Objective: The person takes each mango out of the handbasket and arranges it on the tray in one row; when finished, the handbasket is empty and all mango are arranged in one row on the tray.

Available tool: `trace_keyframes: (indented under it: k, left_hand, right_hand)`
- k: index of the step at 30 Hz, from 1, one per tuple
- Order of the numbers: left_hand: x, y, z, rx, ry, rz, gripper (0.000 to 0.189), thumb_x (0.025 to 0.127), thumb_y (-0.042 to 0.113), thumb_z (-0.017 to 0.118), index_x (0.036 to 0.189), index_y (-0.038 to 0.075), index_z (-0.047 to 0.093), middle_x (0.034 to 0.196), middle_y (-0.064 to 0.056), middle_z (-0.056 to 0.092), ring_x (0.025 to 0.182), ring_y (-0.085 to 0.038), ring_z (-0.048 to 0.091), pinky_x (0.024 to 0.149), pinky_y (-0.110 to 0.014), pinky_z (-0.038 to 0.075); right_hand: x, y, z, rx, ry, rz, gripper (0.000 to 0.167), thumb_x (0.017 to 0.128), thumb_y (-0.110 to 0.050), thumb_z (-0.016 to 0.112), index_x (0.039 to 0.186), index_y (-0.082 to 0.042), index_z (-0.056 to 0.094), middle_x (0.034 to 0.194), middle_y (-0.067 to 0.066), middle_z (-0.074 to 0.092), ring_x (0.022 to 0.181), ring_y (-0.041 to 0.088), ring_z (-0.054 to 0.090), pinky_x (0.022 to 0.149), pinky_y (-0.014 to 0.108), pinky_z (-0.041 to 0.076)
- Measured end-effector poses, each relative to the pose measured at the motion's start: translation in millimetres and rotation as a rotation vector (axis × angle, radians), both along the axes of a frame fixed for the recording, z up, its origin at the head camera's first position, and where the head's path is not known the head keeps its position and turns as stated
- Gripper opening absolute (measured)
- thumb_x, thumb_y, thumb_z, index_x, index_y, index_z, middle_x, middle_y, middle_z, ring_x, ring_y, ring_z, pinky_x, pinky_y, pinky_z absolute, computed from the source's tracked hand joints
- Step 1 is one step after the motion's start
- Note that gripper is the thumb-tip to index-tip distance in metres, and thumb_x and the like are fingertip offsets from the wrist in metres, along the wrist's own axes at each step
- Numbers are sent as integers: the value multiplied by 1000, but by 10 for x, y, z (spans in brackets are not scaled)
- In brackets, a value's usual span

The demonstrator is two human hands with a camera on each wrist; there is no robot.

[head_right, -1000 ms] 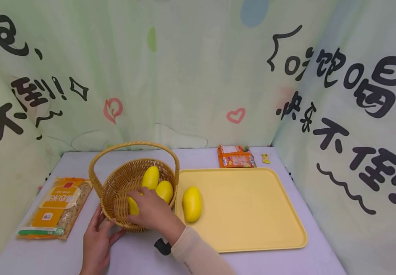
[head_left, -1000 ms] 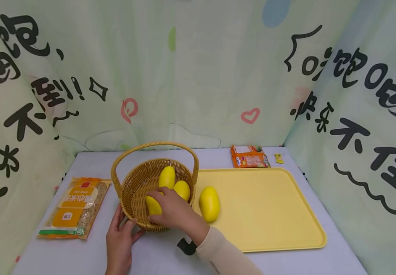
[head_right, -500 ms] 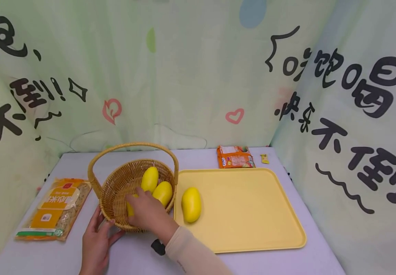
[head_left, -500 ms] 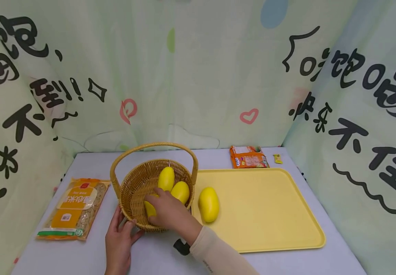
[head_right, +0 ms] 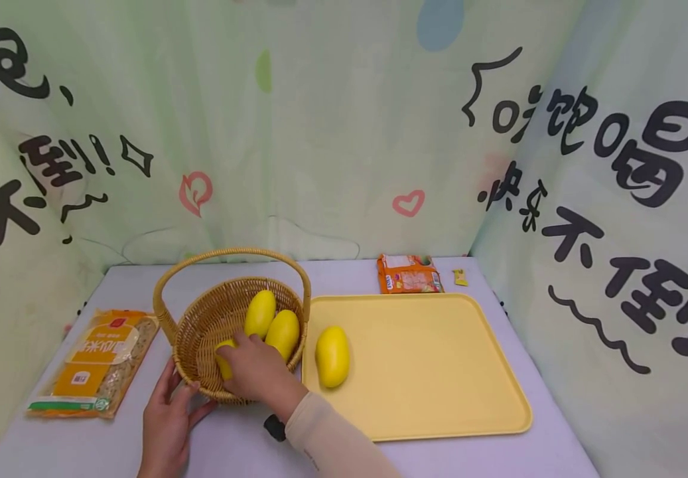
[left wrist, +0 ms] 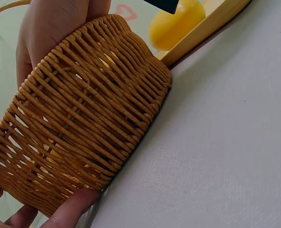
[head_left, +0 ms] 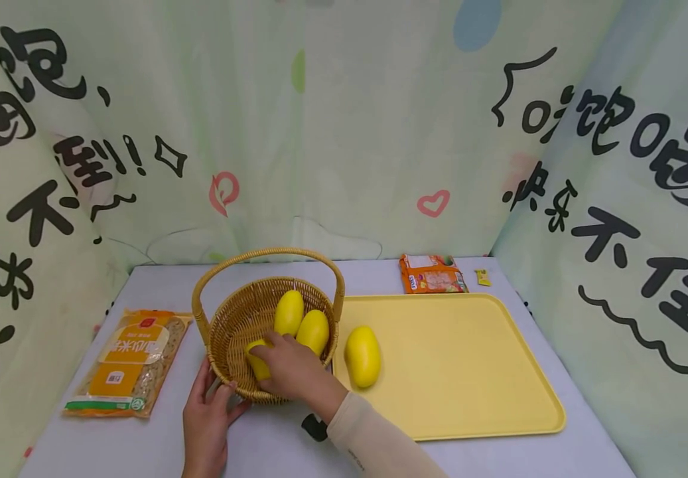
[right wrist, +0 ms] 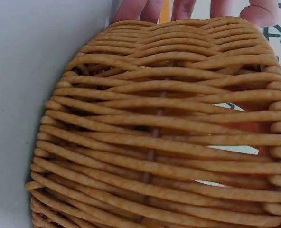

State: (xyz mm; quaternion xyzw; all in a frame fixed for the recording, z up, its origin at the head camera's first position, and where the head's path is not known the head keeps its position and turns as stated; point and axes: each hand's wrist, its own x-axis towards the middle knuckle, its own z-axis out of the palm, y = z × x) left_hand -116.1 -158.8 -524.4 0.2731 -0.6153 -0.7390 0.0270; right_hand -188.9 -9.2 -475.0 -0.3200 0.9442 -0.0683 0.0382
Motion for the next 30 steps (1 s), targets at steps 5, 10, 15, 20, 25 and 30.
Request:
trace_keyframes:
  k: [5,10,15,20,25,30]
  left_hand:
    - [0,-3,-6,0,2,1,80,106,12,49,172,34,9,178,-9,14,153,-39,41,92,-44,65]
    - [-8,-3,-25,1,-1,4,80,106,11,49,171,35,9,179,-9,14,154,-39,41,94,-46,64]
    - [-11,-3,-29,-4,-5,4,79,106,12,49,171,36,9,178,-8,15,153,-39,42,93,-46,65]
    - [-11,-6,-22,-1,-3,3,79,107,12,49,171,36,10,178,-8,15,153,-38,43,93,-45,65]
    - [-6,-4,-18,5,8,1,79,107,12,49,171,36,10,178,-7,16,152,-38,43,91,-43,66]
    - [4,-4,-13,5,19,-3,80,106,11,50,171,35,10,178,-8,16,151,-38,44,89,-40,66]
  right_hand:
    - [-6,11,-27,8,6,-10,57,91,-48,81,143,-33,66,150,3,59,120,23,66,88,34,65]
    - [-11,25,-50,-18,-2,-13,58,91,-49,80,144,-32,65,150,5,60,118,25,70,93,35,64]
    - [-27,34,-83,-41,-9,-23,59,90,-49,80,144,-32,65,150,5,59,119,23,70,94,35,64]
    - [-32,51,-86,-68,-18,-36,59,91,-48,79,145,-32,64,150,6,59,122,25,69,92,38,65]
    - [-22,76,-64,-113,-24,-44,59,90,-44,79,146,-31,64,151,8,59,124,26,67,92,39,64]
    - [-8,104,-29,-179,-21,-44,62,89,-40,80,148,-29,62,153,10,56,124,27,67,93,37,63]
